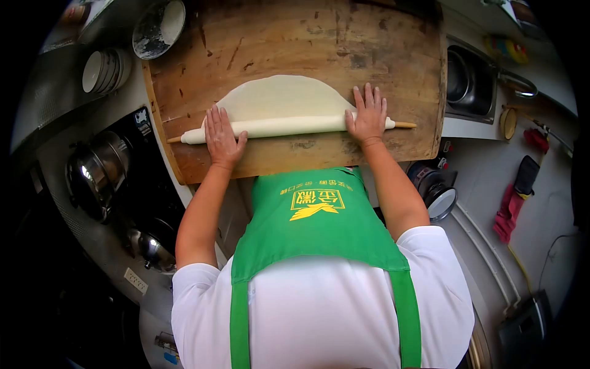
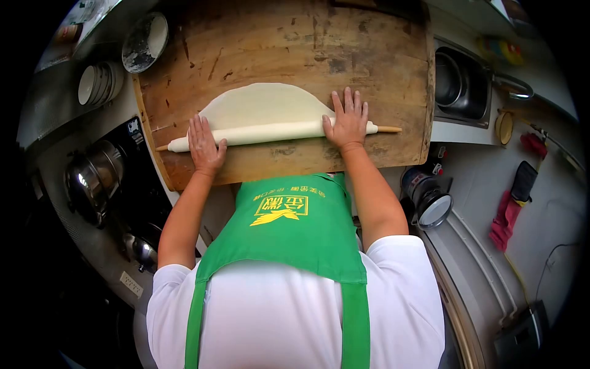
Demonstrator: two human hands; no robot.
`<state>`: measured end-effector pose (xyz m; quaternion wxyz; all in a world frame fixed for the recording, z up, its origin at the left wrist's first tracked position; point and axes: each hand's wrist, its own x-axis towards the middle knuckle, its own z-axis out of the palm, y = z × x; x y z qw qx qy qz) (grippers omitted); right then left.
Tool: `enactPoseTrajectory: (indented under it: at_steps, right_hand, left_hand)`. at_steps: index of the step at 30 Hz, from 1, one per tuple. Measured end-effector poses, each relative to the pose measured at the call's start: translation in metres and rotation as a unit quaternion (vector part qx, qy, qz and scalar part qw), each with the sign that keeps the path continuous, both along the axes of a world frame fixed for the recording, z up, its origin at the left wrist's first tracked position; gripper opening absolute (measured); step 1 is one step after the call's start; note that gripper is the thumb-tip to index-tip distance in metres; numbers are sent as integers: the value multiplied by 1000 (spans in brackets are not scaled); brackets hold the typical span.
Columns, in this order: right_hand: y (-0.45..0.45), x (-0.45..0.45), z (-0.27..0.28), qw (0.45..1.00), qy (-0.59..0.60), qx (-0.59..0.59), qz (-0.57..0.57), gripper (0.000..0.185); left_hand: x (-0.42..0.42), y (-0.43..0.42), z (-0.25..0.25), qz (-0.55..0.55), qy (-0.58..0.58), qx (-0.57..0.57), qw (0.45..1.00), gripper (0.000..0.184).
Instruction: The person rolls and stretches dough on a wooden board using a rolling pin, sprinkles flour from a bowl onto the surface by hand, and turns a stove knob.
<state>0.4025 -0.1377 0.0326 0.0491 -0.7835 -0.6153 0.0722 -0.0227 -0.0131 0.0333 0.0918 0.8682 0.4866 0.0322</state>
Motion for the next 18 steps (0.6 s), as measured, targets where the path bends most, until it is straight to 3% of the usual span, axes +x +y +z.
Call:
enactPoseTrajectory:
  at_steps: [3, 7, 12, 13, 14, 18]
  right_hand:
    - [30, 20, 1, 999, 18, 39, -7, 68]
    - [70, 53, -13, 987, 45, 98, -122, 67]
    - [-20, 34, -14, 992, 34, 52, -110, 65]
    - [-32, 37, -13, 997, 20, 44, -65, 64]
    - [-36, 41, -15, 999, 6, 38, -20, 63]
    - [3, 72, -15, 997, -2, 58, -52, 58]
  left_hand:
    - [0, 33, 8, -24, 13, -2, 1000, 93]
    - [2, 87, 5, 88, -13, 31, 996, 95]
    - [-52, -4, -1, 72, 20, 13, 997, 93]
    - [-63, -20, -3, 62, 12, 10, 998, 92]
    - [-70, -23, -3, 51, 4, 8, 999, 90]
    - [-57, 36, 1, 89, 13, 8, 996, 86]
